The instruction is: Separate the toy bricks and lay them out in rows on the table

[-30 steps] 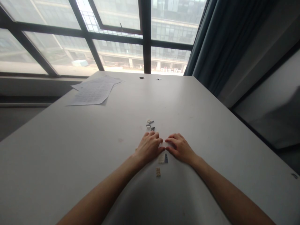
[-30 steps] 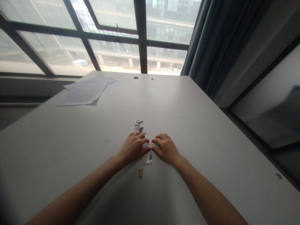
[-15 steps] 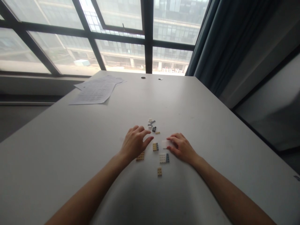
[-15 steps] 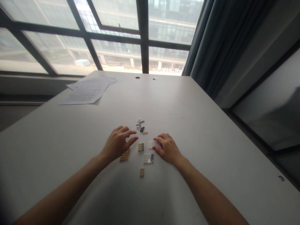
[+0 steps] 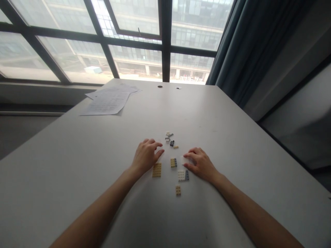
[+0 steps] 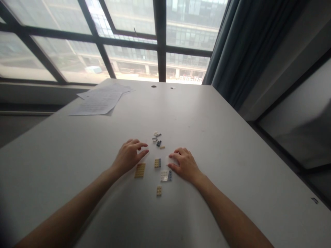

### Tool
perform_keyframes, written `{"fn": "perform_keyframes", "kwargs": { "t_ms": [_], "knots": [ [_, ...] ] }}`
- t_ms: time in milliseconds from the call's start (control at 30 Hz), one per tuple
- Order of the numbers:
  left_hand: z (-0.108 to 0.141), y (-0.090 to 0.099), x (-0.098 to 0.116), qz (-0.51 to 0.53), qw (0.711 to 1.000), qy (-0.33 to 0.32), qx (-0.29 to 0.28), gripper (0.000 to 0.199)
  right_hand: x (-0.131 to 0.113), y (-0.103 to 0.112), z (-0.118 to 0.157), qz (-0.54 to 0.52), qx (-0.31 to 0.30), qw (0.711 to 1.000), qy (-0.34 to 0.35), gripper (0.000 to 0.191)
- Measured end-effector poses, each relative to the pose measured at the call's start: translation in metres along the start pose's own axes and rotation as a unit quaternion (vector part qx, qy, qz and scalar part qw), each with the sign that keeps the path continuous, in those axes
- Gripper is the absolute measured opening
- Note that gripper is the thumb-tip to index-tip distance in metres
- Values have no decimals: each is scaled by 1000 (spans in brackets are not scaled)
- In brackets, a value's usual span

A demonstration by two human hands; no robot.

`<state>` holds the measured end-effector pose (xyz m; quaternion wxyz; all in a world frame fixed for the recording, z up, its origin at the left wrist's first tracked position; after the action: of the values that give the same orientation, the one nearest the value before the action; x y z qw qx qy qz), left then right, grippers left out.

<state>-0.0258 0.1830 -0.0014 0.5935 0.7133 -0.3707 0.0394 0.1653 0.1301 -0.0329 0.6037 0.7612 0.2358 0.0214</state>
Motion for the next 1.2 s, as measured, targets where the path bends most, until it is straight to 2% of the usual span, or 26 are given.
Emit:
{"fn": "perform_keyframes", "kwargs": {
  "t_ms": [267,467,800,1200],
  "knots": [
    [-28,-12,-7,9,1000,12,15,22,-1,1,1,2,0,1000,3,26],
    [-39,-21,-3,4,1000,3,18,19,-2,2,1,3,5,1000,4,25],
    [-38,-25,-1,0,1000,-1,12,15,-1,0,1,1,6,1000,5,26],
    [-22,-14,-4,13,1000,-6,24,13,-1,-1,2,7,4,1000,11,24]
  ]
}}
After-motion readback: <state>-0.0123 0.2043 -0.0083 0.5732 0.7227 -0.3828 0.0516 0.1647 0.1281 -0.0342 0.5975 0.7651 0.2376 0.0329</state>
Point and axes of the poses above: each hand's wrist, its own z-axis away from the middle knuckle, its own y-axis out of the back of the hand, x = y × z, the point moved 9 cm from there along -z, towards the middle knuckle, and after that the axes turned 13 degrees about z, right-handed, at the moved point
